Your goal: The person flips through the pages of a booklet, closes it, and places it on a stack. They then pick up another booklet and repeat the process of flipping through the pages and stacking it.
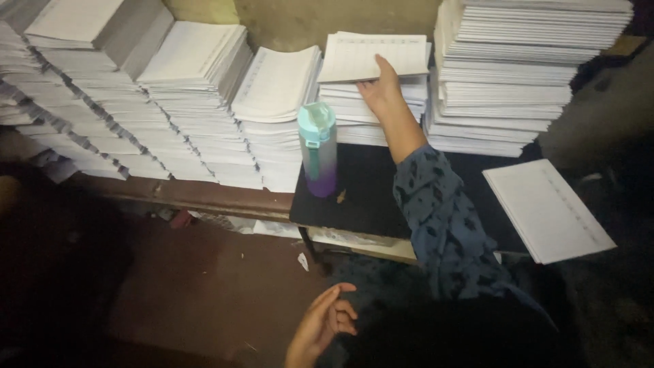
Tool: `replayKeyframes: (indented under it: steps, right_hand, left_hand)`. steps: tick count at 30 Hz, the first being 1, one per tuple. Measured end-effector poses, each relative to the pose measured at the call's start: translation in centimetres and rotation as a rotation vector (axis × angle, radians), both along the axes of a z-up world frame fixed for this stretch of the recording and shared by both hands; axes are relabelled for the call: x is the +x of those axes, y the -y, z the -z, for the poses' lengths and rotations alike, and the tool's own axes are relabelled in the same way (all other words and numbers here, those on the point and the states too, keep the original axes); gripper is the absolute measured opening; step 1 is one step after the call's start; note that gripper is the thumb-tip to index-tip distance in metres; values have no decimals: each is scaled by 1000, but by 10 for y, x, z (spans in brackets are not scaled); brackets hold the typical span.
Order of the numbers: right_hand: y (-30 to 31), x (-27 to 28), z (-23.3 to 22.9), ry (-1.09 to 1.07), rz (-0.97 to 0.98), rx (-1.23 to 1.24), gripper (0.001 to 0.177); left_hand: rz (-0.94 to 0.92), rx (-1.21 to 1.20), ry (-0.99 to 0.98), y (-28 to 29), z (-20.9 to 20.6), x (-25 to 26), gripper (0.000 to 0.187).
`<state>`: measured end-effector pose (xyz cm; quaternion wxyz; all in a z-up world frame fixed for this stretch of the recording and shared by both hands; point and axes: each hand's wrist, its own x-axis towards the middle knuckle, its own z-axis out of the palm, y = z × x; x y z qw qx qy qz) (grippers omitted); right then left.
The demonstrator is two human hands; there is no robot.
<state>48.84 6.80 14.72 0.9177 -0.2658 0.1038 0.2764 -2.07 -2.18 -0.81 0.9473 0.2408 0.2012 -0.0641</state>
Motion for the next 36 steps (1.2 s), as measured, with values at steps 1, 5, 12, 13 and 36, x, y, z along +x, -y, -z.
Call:
replayKeyframes:
  steps: [1,5,12,13,36]
  right_hand:
    - [9,-7,-3,-2,5,-1,52]
    - [30,-2,2,188,-313,-85,16]
    - [166,-108,-2,834,-471,-366,93]
    - [196,-123,15,825,-454,-368,93]
    - [439,-238,152,1423,360,-2328,19]
  left_hand:
    - [5,-1,-2,3,-4,-1,40]
    - [17,104,10,12,-14,3,40]
    - [37,207,-3,31,-2,9,40]
    - [55,211,-8,33,6,12,40]
    - [244,268,-85,111,27,101,51]
